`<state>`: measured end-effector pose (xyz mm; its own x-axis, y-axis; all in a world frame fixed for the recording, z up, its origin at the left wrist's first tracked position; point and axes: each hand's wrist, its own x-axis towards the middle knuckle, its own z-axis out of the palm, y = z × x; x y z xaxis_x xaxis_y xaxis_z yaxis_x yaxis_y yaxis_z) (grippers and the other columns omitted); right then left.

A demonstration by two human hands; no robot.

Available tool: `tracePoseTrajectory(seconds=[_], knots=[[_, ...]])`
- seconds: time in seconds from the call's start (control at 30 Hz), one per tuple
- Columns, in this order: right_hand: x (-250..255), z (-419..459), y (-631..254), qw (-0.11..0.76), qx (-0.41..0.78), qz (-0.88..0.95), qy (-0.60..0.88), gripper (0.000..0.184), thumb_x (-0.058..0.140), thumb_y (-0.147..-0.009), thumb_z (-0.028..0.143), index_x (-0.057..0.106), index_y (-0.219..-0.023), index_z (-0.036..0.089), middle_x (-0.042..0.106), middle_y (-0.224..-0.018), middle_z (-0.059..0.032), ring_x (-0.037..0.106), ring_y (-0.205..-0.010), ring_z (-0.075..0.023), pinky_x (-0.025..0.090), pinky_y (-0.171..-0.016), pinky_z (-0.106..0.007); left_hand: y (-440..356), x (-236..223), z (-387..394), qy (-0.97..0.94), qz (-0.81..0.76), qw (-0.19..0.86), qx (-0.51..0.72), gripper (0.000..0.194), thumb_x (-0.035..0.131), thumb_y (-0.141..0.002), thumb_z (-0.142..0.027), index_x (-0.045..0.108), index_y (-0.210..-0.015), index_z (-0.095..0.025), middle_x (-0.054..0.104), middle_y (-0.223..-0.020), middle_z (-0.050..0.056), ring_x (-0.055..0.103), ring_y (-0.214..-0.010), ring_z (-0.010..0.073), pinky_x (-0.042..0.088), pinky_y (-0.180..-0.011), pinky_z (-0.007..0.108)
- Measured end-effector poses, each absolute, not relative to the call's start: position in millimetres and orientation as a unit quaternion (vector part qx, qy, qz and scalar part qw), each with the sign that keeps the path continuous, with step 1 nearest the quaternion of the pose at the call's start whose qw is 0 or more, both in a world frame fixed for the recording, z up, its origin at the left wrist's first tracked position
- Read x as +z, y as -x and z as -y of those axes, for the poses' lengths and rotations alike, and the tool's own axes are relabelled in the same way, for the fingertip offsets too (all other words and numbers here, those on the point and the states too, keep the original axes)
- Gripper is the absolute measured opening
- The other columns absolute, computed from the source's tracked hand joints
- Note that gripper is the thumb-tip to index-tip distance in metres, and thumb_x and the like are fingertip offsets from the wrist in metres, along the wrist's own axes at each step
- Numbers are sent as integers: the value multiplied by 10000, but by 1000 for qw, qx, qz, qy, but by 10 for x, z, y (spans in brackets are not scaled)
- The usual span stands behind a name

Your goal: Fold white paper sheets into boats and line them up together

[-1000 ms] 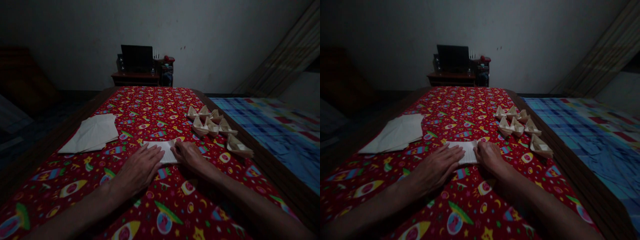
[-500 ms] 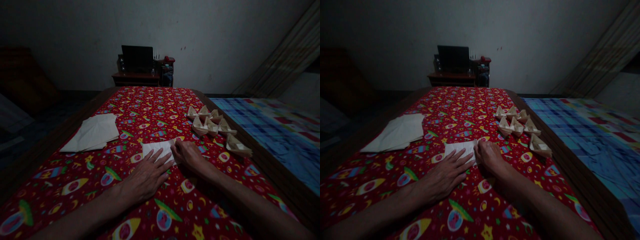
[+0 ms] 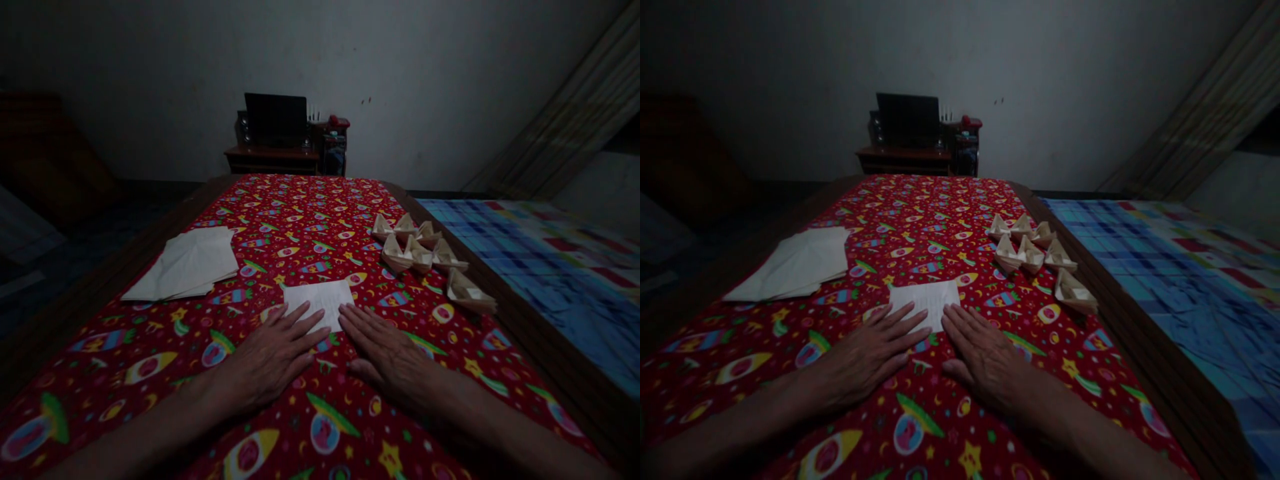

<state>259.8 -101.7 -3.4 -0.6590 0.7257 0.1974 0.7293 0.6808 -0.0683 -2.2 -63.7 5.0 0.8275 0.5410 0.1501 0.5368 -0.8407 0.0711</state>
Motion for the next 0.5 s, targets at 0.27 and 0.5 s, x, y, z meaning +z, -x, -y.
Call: tracePoseTrajectory(seconds=[0.27,0.5], knots=[[4,950,-2640,129,-27,906,403,549,428,-921,401,376,-1385,113,393,-1406,-164,335,-1324,-255,287,-1098,-481,325,42,718,-947,-312,-7,78,450,348,-959,-298,290,-1402,-354,356,-1460,-29,266,-1365,210,256,-1097,416],[47,855,-2297,152,1,924,352,529,403,-933,399,411,-1358,84,438,-1378,-165,378,-1301,-227,345,-1084,-388,110,97,763,-943,-318,-14,97,425,363,-951,-310,368,-1373,-257,411,-1429,46,352,-1324,224,261,-1093,468]])
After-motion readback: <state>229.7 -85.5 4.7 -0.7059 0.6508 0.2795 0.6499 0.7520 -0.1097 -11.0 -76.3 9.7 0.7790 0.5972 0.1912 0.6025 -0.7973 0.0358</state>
